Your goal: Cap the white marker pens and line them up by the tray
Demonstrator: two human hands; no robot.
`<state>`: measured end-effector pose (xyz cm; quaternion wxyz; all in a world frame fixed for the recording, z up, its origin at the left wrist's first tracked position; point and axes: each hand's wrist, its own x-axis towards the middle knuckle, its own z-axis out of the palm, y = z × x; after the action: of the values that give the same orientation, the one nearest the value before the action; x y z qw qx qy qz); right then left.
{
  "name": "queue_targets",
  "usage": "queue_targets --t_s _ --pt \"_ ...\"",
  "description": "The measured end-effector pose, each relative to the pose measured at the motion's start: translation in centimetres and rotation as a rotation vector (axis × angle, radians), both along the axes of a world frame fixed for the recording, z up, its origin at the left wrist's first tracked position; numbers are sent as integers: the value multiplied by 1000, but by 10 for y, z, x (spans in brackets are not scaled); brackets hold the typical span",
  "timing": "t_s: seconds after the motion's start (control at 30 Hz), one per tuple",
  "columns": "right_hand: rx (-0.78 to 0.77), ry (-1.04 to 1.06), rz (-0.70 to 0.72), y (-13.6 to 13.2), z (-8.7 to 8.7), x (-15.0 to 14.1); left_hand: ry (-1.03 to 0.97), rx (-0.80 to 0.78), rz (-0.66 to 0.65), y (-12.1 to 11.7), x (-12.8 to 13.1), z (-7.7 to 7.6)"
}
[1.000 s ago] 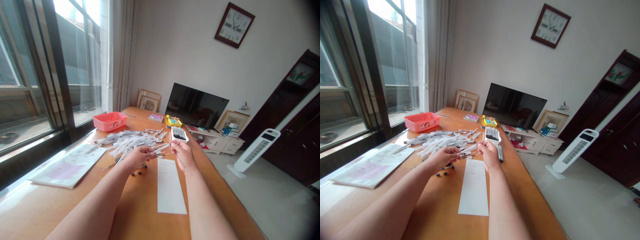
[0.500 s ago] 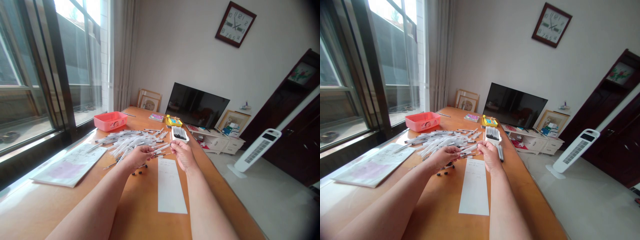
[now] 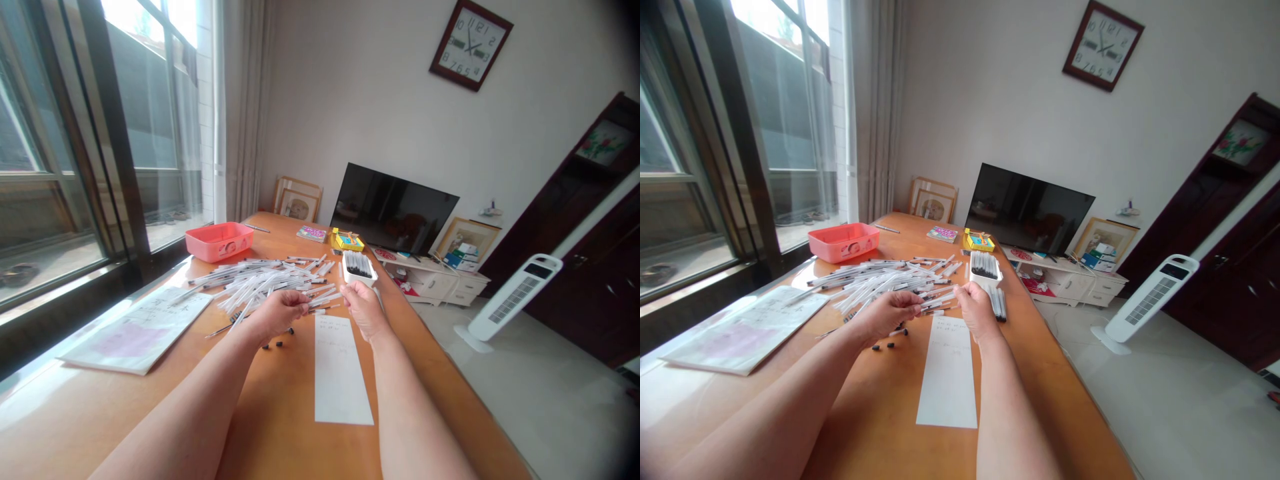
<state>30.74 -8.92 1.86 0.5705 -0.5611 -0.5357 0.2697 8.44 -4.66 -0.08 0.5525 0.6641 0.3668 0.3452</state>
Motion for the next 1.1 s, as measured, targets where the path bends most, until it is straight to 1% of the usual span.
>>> queue_targets --t_s 0.13,0.27,0.33,0.43,0.5,0.57,0.63,0.67,0.8,0.87,1.0,1.03,1.1 --pt "21 -109 -43 3 -4 1 21 9 -3 -2 0 3" --pt "8 -138 -56 5 -6 4 38 6 -21 -3 0 6" --pt "-20 -114 -71 5 -7 4 27 9 -31 -4 1 7" --pt "-40 6 -100 6 -8 2 2 0 -24 -5 1 9" --pt "-11 106 -74 6 -8 -1 -7 -14 0 -6 1 10" --pt "21 157 -10 5 -7 -4 -7 -23 18 -8 1 12" --pt "32 158 30 3 -6 -6 -6 -29 26 -10 0 13" --pt "32 144 26 3 -5 -6 -6 -31 28 -10 0 14" --pt "23 44 -71 2 -6 -5 4 -26 20 -12 -1 15" --pt "12 25 -90 4 -7 -4 9 -14 12 -12 -1 15" --pt "21 108 -115 5 -7 -6 -1 -4 3 -11 0 14" --pt "31 141 -103 5 -6 -7 -2 -4 3 -10 1 13" --pt "44 194 -35 4 -5 -8 -11 -2 11 -8 1 12"
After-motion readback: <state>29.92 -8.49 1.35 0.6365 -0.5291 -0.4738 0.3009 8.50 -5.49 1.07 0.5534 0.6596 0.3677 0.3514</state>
